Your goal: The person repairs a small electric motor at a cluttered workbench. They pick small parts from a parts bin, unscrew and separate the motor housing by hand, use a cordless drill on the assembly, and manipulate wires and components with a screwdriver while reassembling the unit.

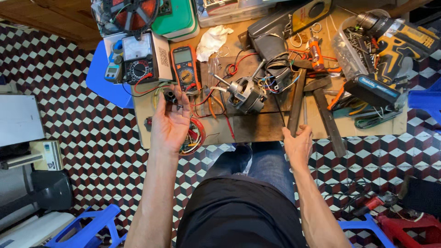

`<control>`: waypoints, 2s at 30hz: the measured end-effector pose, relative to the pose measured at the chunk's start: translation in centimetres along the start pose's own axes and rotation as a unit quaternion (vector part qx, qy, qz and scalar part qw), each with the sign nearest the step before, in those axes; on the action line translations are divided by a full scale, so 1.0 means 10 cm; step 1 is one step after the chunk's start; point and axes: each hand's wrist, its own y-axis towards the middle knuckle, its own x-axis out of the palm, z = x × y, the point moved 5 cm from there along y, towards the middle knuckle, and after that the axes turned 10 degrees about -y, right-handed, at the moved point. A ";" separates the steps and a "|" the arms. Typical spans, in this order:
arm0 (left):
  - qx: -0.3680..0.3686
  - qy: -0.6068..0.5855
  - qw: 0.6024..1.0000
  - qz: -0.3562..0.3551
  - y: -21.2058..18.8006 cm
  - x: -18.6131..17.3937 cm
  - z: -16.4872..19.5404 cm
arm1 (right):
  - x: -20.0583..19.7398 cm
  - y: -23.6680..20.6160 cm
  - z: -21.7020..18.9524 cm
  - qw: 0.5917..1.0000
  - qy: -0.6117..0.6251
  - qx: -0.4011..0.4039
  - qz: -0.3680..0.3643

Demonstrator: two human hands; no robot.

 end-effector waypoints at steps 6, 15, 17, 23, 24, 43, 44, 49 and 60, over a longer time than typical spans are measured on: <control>0.030 0.013 0.999 0.024 -0.26 -0.12 0.20 | 0.03 0.38 0.39 0.985 -0.127 0.030 -0.111; 0.009 -0.004 0.999 0.052 -0.38 -0.47 0.26 | 0.12 -0.21 0.32 0.997 0.056 -0.051 -0.029; 0.009 0.017 0.998 0.053 -0.40 -0.51 0.27 | 0.43 -0.33 0.31 0.993 0.097 0.039 -0.062; 0.011 0.044 0.996 0.082 -0.35 -0.56 0.20 | 0.77 -0.65 0.24 0.976 0.171 0.114 -0.067; 0.007 0.047 0.995 0.084 -0.35 -0.57 0.17 | 0.81 -0.71 0.20 0.977 0.169 0.115 -0.066; -0.024 0.085 0.993 0.083 -0.53 -0.39 -0.15 | 0.74 -0.11 -0.05 0.990 0.120 -0.073 -0.017; -0.024 0.088 0.992 0.083 -0.57 -0.37 -0.16 | 0.73 -0.07 -0.09 0.988 0.108 -0.109 -0.005; -0.025 0.072 0.993 0.092 -0.69 -0.26 -0.24 | 0.73 0.01 -0.23 0.982 0.059 -0.179 0.011; -0.033 0.048 0.998 -0.003 -0.55 0.34 -0.54 | 0.93 0.15 -0.45 0.935 -0.027 -0.353 0.017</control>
